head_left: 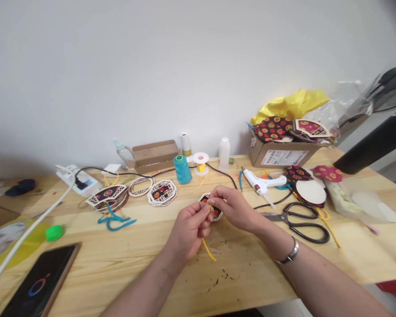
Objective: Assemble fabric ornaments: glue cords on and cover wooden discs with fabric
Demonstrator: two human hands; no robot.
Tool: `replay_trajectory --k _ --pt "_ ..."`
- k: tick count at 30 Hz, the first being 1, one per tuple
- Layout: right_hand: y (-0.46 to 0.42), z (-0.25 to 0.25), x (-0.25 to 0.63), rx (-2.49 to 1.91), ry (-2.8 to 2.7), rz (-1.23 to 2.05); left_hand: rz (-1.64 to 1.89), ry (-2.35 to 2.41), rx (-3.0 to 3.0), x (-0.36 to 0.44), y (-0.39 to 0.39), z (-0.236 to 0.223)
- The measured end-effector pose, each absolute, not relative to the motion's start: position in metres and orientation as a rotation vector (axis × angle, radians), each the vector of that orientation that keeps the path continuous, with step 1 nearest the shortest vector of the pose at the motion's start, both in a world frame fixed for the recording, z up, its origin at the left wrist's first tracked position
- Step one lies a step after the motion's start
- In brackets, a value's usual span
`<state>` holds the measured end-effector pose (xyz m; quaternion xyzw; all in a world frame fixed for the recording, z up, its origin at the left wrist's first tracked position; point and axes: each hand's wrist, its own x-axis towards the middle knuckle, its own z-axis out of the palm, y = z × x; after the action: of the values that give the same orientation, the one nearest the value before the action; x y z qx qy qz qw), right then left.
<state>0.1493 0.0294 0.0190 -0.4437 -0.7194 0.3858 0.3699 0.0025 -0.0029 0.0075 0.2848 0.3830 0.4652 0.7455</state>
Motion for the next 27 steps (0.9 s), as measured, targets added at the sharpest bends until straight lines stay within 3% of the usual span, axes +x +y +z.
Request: replay_trajectory --k 21,27 --pt "0.031 0.014 0.150 -1.036 -1.773 1.186 1.120 0.978 0.848 0.001 -0.002 0.011" --pt "0.033 0.011 0.152 -0.824 -1.818 0.737 1.159 0.922 0.607 -0.005 0.007 0.012"
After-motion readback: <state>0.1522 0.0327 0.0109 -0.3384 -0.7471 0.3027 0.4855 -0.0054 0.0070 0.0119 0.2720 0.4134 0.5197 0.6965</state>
